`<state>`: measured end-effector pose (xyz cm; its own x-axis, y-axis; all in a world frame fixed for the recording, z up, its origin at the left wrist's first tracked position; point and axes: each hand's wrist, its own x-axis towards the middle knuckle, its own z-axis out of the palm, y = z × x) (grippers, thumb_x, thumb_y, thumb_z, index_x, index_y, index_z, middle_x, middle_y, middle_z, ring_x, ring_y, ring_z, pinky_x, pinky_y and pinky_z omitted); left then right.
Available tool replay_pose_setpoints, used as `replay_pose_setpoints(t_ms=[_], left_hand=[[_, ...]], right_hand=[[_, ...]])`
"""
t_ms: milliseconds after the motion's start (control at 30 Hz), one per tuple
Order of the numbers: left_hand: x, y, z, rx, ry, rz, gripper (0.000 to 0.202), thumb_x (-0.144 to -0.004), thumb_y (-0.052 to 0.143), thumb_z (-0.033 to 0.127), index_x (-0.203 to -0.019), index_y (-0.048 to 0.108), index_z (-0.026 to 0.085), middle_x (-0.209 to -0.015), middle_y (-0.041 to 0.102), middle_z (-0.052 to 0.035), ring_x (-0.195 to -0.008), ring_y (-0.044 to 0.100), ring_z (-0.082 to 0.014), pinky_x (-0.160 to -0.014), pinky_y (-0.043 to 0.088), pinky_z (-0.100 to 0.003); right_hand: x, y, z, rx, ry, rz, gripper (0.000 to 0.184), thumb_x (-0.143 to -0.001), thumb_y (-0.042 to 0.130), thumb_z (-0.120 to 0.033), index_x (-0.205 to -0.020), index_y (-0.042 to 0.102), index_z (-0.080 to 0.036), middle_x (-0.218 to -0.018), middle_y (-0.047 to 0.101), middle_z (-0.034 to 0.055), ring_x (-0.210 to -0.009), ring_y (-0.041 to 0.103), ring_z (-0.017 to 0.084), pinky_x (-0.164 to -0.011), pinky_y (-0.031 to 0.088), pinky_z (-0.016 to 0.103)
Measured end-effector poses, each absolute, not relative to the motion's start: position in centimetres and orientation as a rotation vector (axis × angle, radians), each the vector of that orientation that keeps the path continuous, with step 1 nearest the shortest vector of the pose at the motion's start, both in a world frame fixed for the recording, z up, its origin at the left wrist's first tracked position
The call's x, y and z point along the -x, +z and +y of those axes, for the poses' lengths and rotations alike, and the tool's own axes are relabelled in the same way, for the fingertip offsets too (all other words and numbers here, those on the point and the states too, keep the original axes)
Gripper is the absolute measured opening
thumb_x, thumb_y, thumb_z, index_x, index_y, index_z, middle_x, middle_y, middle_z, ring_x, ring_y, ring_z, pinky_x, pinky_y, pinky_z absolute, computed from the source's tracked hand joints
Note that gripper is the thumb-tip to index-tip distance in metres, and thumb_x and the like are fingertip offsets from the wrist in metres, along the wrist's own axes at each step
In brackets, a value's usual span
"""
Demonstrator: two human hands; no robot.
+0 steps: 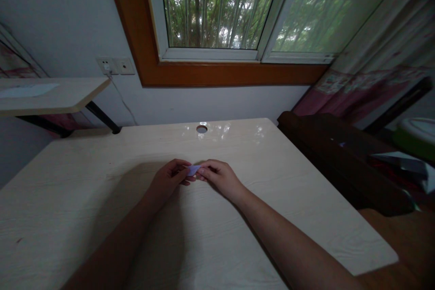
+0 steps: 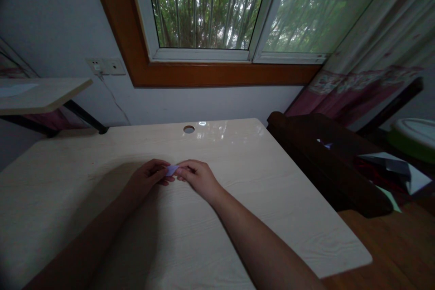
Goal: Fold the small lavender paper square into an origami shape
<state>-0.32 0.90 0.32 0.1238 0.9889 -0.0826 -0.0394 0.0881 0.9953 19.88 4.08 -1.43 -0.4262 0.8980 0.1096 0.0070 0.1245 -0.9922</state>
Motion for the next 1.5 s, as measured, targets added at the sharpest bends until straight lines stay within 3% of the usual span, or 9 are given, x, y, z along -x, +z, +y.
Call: replay_pose_setpoints(t_ms=[700,1067,1267,1500], left_hand=[[0.20,-0.20,0.78,-1.241,1.065,1.160,0.027,-0.081,0.072,0.041,-0.093,0.066,0.017,-0.082,0.075,-0.0047,-0.075,0.076,-0.0227,-0.065,0.058,-0.031],[0.12,-0.15,0.72,-1.268,1.052,1.189,0.031,-0.080,0.074,0.042,-0.094,0.068,0.016,-0.084,0.076,-0.0062,-0.077,0.076,-0.0234,-0.070,0.060,-0.034],[0.33,-0.57,1.08,-1.260,1.105,1.142,0.036,-0.078,0.076,0.037,-0.106,0.066,0.017,-0.087,0.076,-0.0041,-0.077,0.075,-0.0203,-0.073,0.061,-0.033],[0.21,-0.31,0.97,-1.272,1.096,1.181,0.026,-0.080,0.073,0.033,-0.100,0.066,0.017,-0.081,0.076,-0.0043,-0.075,0.075,-0.0204,-0.069,0.059,-0.031]], right_hand=[[-20.19,-1.89,4.35,0.877,1.560,-1.501,0.030,-0.084,0.070,-0.046,-0.096,0.074,-0.019,-0.086,0.073,0.0053,-0.073,0.066,0.014,-0.071,0.054,0.028],[-20.11,-1.82,4.30,0.951,1.499,-1.496,0.023,-0.082,0.070,-0.038,-0.090,0.073,-0.017,-0.076,0.070,0.0037,-0.066,0.063,0.013,-0.065,0.051,0.026],[-20.10,-1.32,4.23,0.957,1.440,-1.488,0.021,-0.082,0.070,-0.036,-0.087,0.073,-0.016,-0.074,0.070,0.0035,-0.063,0.060,0.013,-0.062,0.047,0.025],[-20.08,-1.43,4.27,0.969,1.422,-1.482,0.023,-0.083,0.069,-0.038,-0.090,0.073,-0.017,-0.075,0.070,0.0035,-0.063,0.060,0.012,-0.062,0.046,0.025]])
